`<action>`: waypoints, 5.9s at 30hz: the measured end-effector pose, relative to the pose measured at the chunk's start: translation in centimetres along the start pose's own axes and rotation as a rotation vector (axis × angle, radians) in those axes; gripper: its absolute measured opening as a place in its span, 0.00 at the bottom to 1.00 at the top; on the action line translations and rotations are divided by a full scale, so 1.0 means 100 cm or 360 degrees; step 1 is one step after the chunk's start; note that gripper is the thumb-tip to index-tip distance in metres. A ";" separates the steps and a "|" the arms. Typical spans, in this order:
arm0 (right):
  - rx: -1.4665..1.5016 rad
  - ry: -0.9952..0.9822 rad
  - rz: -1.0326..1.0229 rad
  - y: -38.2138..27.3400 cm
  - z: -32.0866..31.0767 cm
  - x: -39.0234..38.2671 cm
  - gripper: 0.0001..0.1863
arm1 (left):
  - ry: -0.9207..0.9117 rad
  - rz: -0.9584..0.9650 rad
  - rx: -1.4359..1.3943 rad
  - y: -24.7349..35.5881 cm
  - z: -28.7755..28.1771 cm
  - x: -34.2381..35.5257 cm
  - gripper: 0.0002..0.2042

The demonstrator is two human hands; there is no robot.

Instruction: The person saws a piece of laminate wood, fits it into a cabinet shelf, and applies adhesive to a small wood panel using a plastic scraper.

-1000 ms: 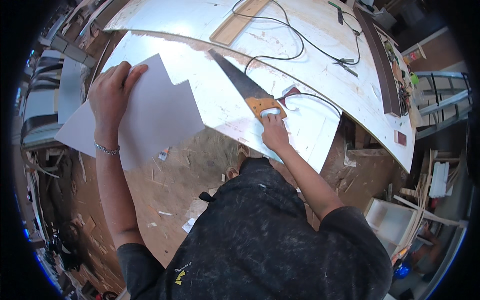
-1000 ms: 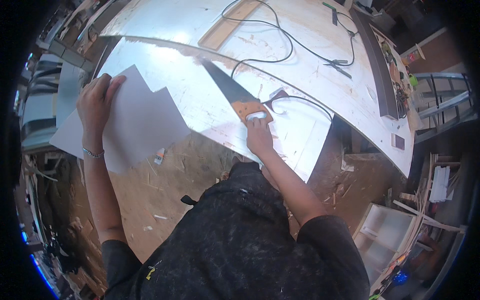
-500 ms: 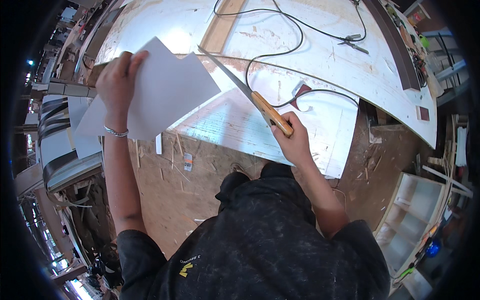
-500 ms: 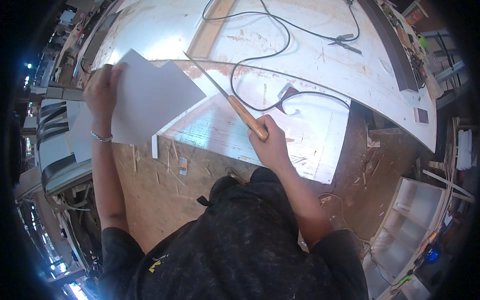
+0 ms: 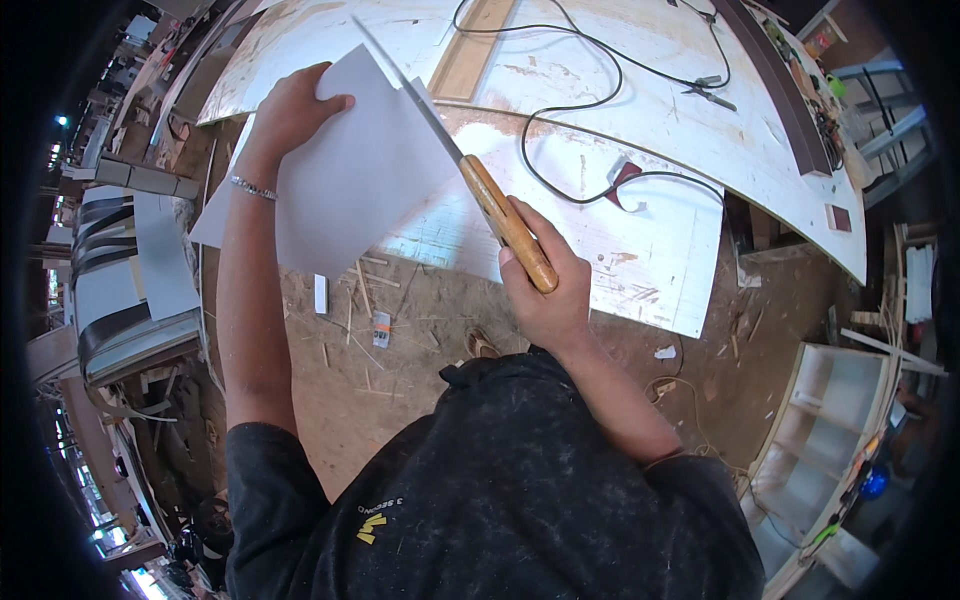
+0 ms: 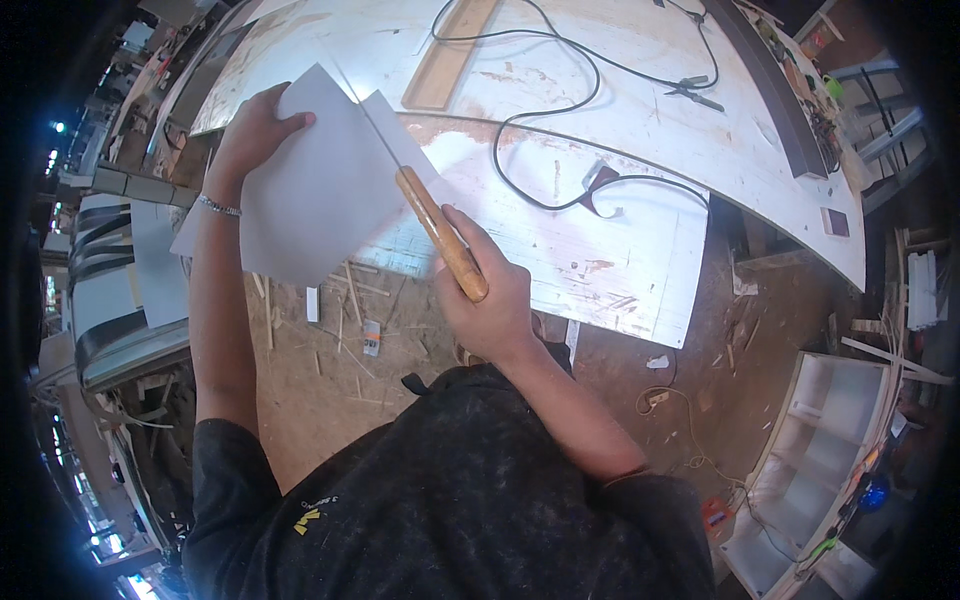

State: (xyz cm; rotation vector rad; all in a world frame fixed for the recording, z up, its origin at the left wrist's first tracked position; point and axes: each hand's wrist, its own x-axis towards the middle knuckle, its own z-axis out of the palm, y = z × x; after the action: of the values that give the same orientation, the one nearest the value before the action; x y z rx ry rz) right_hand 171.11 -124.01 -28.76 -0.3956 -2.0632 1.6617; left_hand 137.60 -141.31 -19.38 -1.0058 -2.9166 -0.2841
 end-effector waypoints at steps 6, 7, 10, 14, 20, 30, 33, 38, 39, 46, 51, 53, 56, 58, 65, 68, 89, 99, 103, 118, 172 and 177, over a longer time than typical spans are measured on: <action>-0.0066 0.0033 -0.0107 0.001 0.008 -0.010 0.29 | 0.0022 -0.0050 -0.0012 -0.022 0.007 0.005 0.27; -0.0051 0.0012 -0.0088 -0.002 0.008 -0.009 0.29 | 0.0037 -0.0045 -0.0007 -0.023 0.008 0.006 0.27; -0.0014 -0.0036 -0.0063 -0.005 0.009 -0.003 0.28 | 0.0091 -0.0047 0.0039 -0.028 0.011 0.010 0.26; -0.0003 0.0002 -0.0130 -0.006 0.020 0.017 0.28 | 0.0114 -0.0111 0.0080 -0.036 0.009 0.013 0.26; -0.0044 0.0057 -0.0002 -0.009 0.004 0.015 0.29 | 0.0077 -0.0193 0.0038 -0.039 0.013 0.020 0.27; -0.0115 -0.0085 -0.0038 -0.012 0.010 0.013 0.29 | 0.0114 -0.0161 0.0038 -0.048 0.016 0.023 0.29; -0.0111 -0.0100 -0.0101 -0.009 0.010 0.017 0.29 | 0.0065 -0.0100 0.0026 -0.046 0.015 0.024 0.29; -0.0051 -0.0119 -0.0080 -0.019 0.031 0.054 0.27 | 0.0166 -0.0125 0.0123 -0.056 0.020 0.021 0.29; -0.0044 -0.0116 -0.0072 -0.021 0.032 0.055 0.27 | 0.0144 -0.0147 0.0108 -0.061 0.019 0.022 0.29; -0.0146 -0.0143 -0.0040 -0.009 0.000 0.008 0.29 | 0.0115 -0.0095 -0.0011 -0.053 0.019 0.027 0.29; -0.0150 0.0105 -0.0161 -0.011 -0.008 0.012 0.28 | 0.0051 -0.0096 0.0021 -0.048 0.020 0.027 0.28; -0.0130 0.0079 -0.0048 -0.018 -0.007 0.019 0.28 | -0.0015 -0.0116 -0.0004 -0.044 0.019 0.024 0.29; -0.0099 0.0038 0.0022 -0.021 -0.003 0.021 0.29 | 0.0008 -0.0160 0.0030 -0.038 0.020 0.024 0.30; -0.0086 0.0000 0.0108 -0.029 -0.002 0.019 0.29 | 0.0066 -0.0150 0.0058 -0.035 0.020 0.022 0.30; -0.0102 -0.0074 0.0078 -0.028 0.007 0.027 0.28 | 0.0091 -0.0067 0.0057 -0.029 0.018 0.015 0.29; -0.0005 -0.0035 0.0177 -0.027 0.006 0.040 0.28 | 0.0026 -0.0089 0.0061 -0.023 0.014 0.012 0.27; -0.1393 0.0178 -0.0270 0.190 -0.079 0.056 0.19 | 0.0595 -0.0336 -0.0798 -0.011 -0.010 -0.077 0.30; -0.1044 0.0150 0.0038 -0.048 -0.044 -0.038 0.35 | 0.0132 0.0578 -0.0934 0.137 0.033 -0.106 0.32; -0.0905 0.0732 0.0153 -0.062 -0.096 -0.134 0.16 | -0.0074 0.1052 -0.1160 0.244 0.037 -0.142 0.32; -0.0939 0.2712 0.0294 -0.058 -0.344 -0.589 0.11 | -0.0585 0.2754 -0.1195 0.754 0.064 -0.480 0.22; -0.2147 0.2725 0.0227 -0.280 -1.390 -1.627 0.12 | 0.0819 0.1897 -0.3201 1.858 -0.149 -1.005 0.15; -0.2791 0.2399 -0.0187 -0.387 -1.488 -1.606 0.13 | 0.1107 0.1851 -0.3609 1.912 -0.252 -1.032 0.15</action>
State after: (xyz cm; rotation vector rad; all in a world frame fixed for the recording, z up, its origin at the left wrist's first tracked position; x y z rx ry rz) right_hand 387.58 -87.13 6.10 -1.3301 -1.4465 -0.9177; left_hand 336.12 -60.93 25.30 -1.4829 -0.0389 -2.7362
